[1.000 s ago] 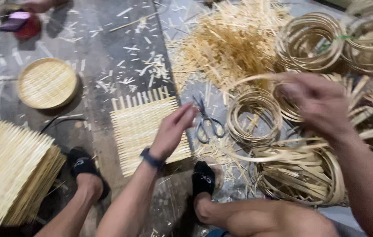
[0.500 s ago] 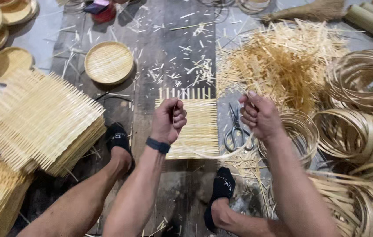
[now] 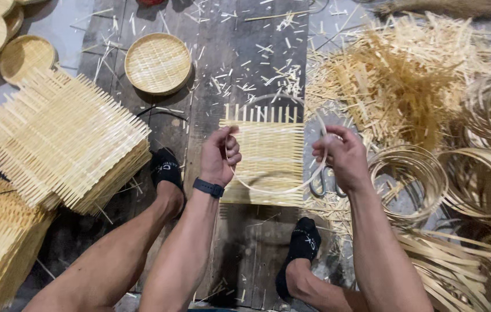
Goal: The person sits on the floor assembling round bamboo sieves. They place a square woven bamboo mat on a round wooden base, fit and press a bent bamboo rim ring around the mat to hold it, then use shears to trim the excess bamboo strips sticking out past the rim, setting finished pieces aside and repeating with the next mat.
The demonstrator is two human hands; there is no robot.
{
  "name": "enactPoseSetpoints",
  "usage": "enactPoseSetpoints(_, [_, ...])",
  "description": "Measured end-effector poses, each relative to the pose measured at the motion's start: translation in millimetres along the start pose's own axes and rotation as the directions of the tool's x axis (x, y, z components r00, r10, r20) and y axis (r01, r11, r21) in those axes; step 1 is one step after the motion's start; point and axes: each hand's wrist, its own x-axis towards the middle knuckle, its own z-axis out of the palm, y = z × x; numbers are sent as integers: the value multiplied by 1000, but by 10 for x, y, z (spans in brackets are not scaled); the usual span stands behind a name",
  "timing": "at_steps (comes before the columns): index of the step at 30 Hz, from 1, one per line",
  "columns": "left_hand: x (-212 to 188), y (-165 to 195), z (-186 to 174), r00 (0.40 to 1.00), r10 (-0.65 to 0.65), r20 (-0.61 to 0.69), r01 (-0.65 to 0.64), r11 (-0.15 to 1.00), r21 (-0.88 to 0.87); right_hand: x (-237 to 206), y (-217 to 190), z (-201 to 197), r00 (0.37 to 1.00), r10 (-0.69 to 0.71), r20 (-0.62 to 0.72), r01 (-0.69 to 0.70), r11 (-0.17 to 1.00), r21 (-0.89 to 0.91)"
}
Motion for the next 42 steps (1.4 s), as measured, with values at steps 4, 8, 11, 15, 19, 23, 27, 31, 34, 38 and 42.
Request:
enactPoseSetpoints(4, [227,-196,-469,933,297,-202,-218,914,341,131,523,175,994,-1,-110,-29,964,-266])
enactPoseSetpoints(8, [445,-330,-1003,780,626,27,-220,233,947,304,1116,326,978,-64,-196,-74,778,-624])
enactPoseSetpoints(11, [539,-360,-1238,801,596,53,-113,63,992,350,1401,324,965,-212,-154,46,716,-697])
enactPoseSetpoints(15, [550,-353,-1317,832,548,-87,35,104,994,320,1567,277,968,-172,-182,8,748,-663])
enactPoseSetpoints(19, [589,-353,-1337,803,593,-60,42,44,998,372,1650,243,972,-125,-199,-31,770,-637])
enactPoseSetpoints(23, [710,-367,-1471,797,595,-105,82,65,994,467,1756,187,982,-75,-173,-36,826,-562])
enactPoseSetpoints(27, [771,-402,-1592,800,585,-132,52,153,987,461,1825,162,984,-113,-138,-17,713,-701])
enactPoseSetpoints(31, [742,-379,-1536,813,537,-227,132,211,969,412,1759,224,970,-227,-84,87,650,-755])
enactPoseSetpoints(34, [686,-334,-1442,818,543,-192,105,187,977,387,1668,262,979,-133,-151,-14,703,-711])
enactPoseSetpoints(38, [676,-341,-1505,820,544,-178,75,206,976,390,1698,232,984,-95,-148,-30,735,-677])
enactPoseSetpoints(42, [745,-443,-1720,832,495,-250,95,318,943,468,1876,132,987,66,-145,-129,861,-491])
